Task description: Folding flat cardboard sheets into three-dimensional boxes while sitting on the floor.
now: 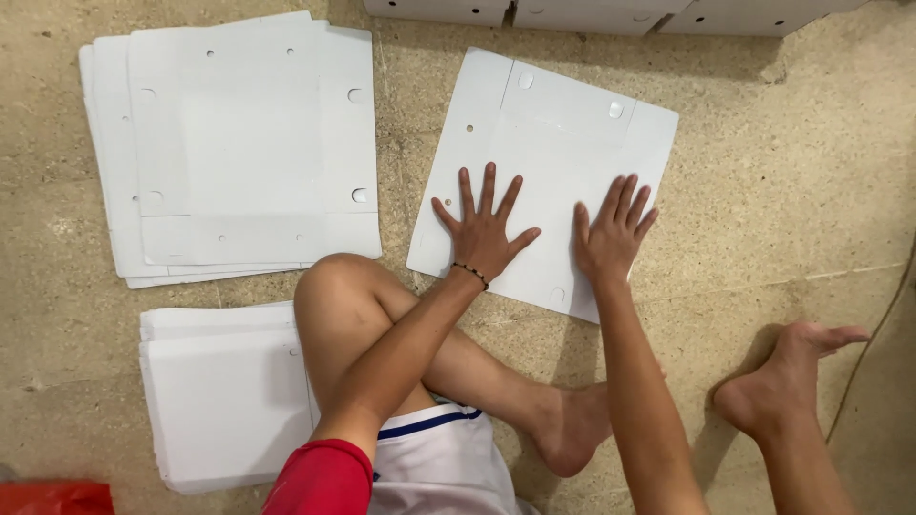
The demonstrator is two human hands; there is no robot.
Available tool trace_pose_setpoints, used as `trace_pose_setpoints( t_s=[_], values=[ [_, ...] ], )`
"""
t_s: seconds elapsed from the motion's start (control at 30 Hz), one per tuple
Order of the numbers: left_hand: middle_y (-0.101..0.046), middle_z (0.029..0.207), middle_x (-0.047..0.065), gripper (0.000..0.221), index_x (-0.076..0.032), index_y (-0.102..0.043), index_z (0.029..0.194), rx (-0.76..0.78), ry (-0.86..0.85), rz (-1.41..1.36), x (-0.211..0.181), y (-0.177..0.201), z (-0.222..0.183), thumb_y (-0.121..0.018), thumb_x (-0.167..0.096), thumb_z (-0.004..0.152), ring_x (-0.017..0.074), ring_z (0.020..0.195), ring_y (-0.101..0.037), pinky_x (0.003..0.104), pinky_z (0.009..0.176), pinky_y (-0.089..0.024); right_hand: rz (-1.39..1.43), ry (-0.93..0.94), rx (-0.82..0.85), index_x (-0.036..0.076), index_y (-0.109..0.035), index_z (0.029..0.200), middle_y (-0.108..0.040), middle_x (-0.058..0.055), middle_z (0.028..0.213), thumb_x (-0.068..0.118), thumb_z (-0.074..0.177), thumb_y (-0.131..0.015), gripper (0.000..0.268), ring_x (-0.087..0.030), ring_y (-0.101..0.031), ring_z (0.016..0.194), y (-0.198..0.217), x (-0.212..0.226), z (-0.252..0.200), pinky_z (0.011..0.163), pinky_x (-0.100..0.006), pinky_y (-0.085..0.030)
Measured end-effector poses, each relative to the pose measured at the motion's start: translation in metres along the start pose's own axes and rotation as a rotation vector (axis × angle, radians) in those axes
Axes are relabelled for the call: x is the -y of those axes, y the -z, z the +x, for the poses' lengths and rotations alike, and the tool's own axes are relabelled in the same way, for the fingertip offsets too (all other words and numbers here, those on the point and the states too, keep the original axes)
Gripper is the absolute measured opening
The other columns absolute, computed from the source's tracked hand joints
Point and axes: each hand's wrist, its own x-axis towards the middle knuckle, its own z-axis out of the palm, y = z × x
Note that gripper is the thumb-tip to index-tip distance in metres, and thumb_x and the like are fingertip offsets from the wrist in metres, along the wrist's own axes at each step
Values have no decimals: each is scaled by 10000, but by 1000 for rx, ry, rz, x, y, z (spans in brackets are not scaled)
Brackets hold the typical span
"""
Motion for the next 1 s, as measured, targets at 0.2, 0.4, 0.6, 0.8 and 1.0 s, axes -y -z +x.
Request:
trace_pose_setpoints(
  t_s=[0.2,0.4,0.6,0.8,1.0],
  values=[
    [15,1515,59,744,-273,-74,1447,-6,-33,-15,4,4,12,-244,-690,855,330,1372,91,688,961,75,-12,-1,-16,56,-116,1447,-44,-138,1507,557,928,-218,728,-316,56,1370,-7,-9,-30,1073,-471,129],
    [-31,1510,100,820,-199,-95,1456,-130,-72,67,20,16,109,-260,-724,848,338,1384,2,582,1075,2,-34,-46,-24,82,-114,1446,-51,-105,1507,595,903,-196,752,-293,48,1370,-7,-9,-27,1081,-465,116],
    [-64,1494,64,758,-113,-145,1447,-231,-195,196,10,26,137,-246,-630,901,279,1340,45,483,1076,44,-49,-41,-19,-19,-24,1416,49,-154,1489,489,925,-224,734,-282,139,1339,0,-4,-26,1065,-471,124],
    [-85,1502,98,728,-132,-140,1444,-104,-227,107,29,20,50,-220,-612,902,302,1384,-34,451,1127,-7,-18,-62,-152,44,-179,1437,-138,-158,1488,513,925,-312,708,-363,-47,1358,-13,-7,-26,1067,-529,29],
    [-29,1506,85,710,-137,-99,1451,-33,-314,181,46,13,9,-216,-588,915,311,1377,6,458,1114,-2,-6,-39,-118,35,-171,1437,-119,-157,1493,518,931,-264,705,-367,-14,1358,-9,-8,-27,1057,-539,63]
  ],
)
